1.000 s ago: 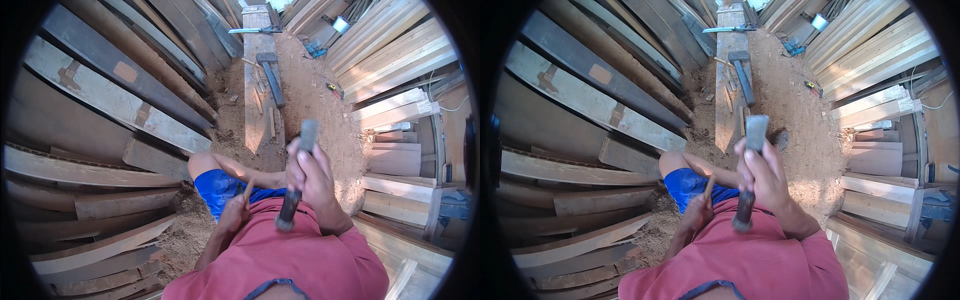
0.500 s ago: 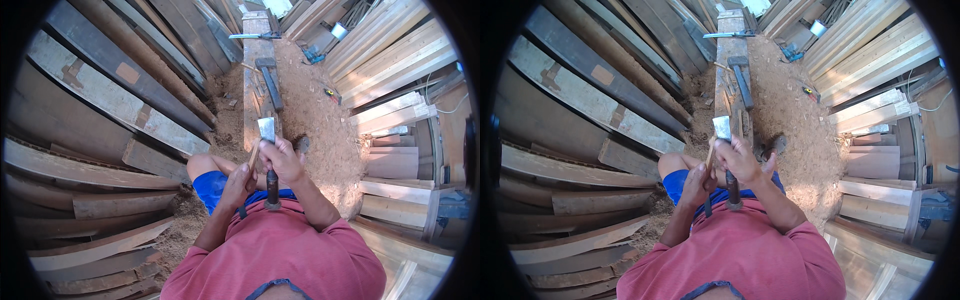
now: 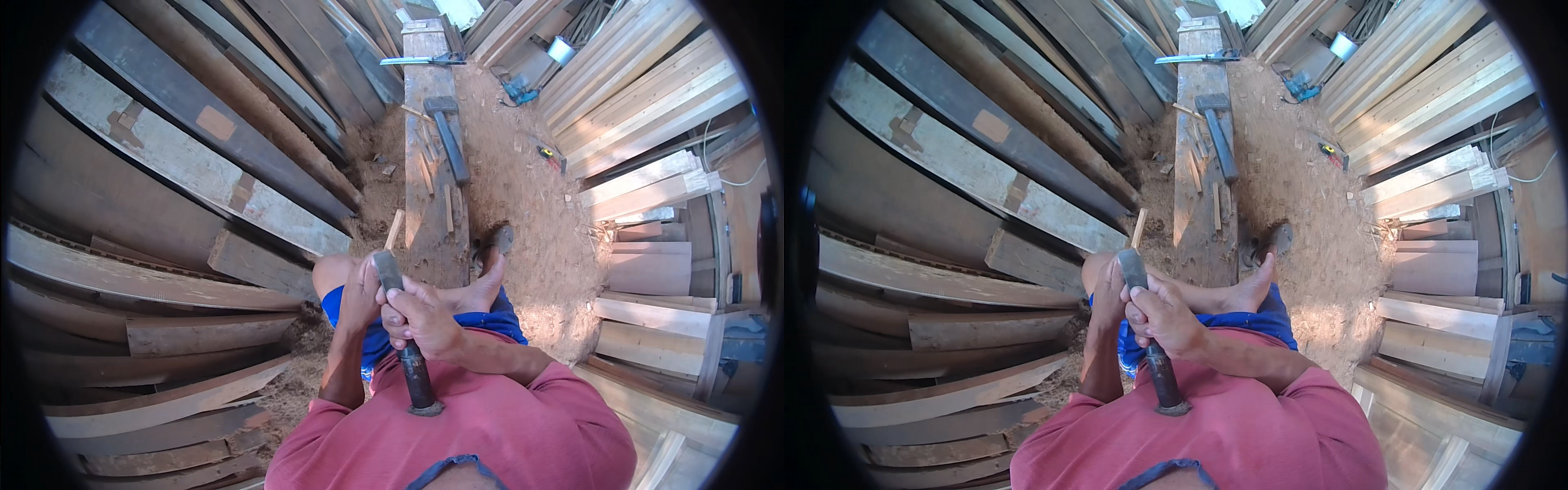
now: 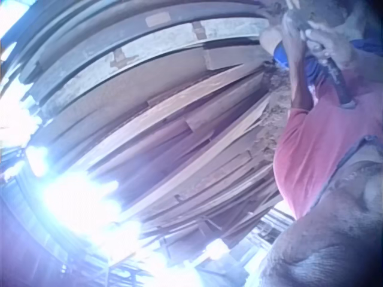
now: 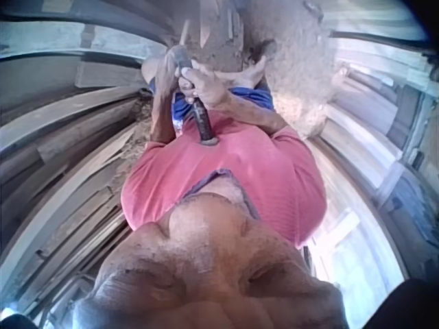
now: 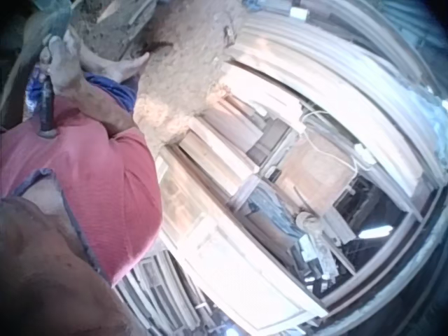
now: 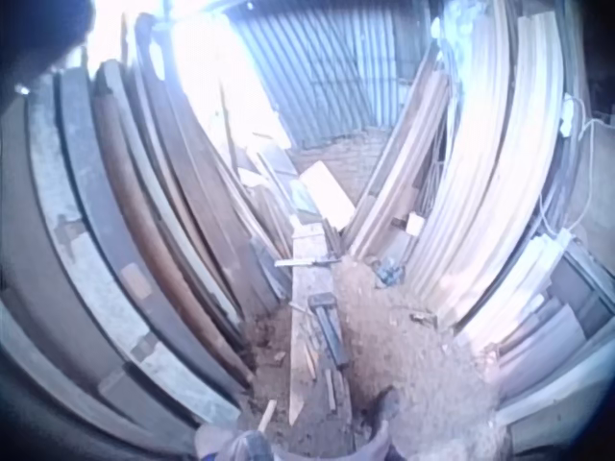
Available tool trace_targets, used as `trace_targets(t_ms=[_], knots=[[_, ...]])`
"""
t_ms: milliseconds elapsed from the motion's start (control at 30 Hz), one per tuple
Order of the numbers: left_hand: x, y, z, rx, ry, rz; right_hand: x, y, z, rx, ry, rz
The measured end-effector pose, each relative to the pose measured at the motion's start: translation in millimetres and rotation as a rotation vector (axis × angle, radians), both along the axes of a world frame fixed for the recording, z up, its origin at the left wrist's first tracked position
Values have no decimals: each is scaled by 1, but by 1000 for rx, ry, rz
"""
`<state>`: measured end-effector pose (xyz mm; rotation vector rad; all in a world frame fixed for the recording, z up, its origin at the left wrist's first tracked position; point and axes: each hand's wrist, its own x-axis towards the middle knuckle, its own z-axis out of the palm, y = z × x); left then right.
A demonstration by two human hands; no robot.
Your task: The person uses a chisel to shave and shape a small wooden piece by hand, turning the wood over and working on different sides.
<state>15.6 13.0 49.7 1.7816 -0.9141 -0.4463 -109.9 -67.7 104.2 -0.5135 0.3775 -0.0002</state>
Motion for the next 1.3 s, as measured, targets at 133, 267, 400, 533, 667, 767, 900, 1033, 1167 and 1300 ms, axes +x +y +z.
trace_targets(t_ms=[133, 267, 400, 533, 667, 767, 900, 1033, 1167, 1300], knots=[[-18, 20, -7, -27, 69, -90, -9, -5, 6, -56, -2, -70], [-50, 57, -28, 65, -122, -304, -40, -33, 15, -326, -40, -283], [-70, 97, -47, 330, 417, 49, -67, -58, 23, -222, -104, -471], [-32, 33, -50, -279, 951, 33, -13, -51, -5, -6, 64, -329], [5, -21, -40, -313, 931, 69, 11, -16, -2, 74, 18, -79], [11, -7, -36, -236, 682, 33, 5, -1, 4, 34, 2, -30], [-12, 5, 2, -89, 361, 26, -1, 6, 2, -19, 19, -45], [-25, 20, -1, -73, 432, -12, -9, 2, 5, -131, 34, -69], [-66, 56, -24, 41, -135, -303, -38, -22, 30, -389, -131, -312], [-85, 92, -52, 212, 724, -29, -31, -63, 37, -522, -24, -400]])
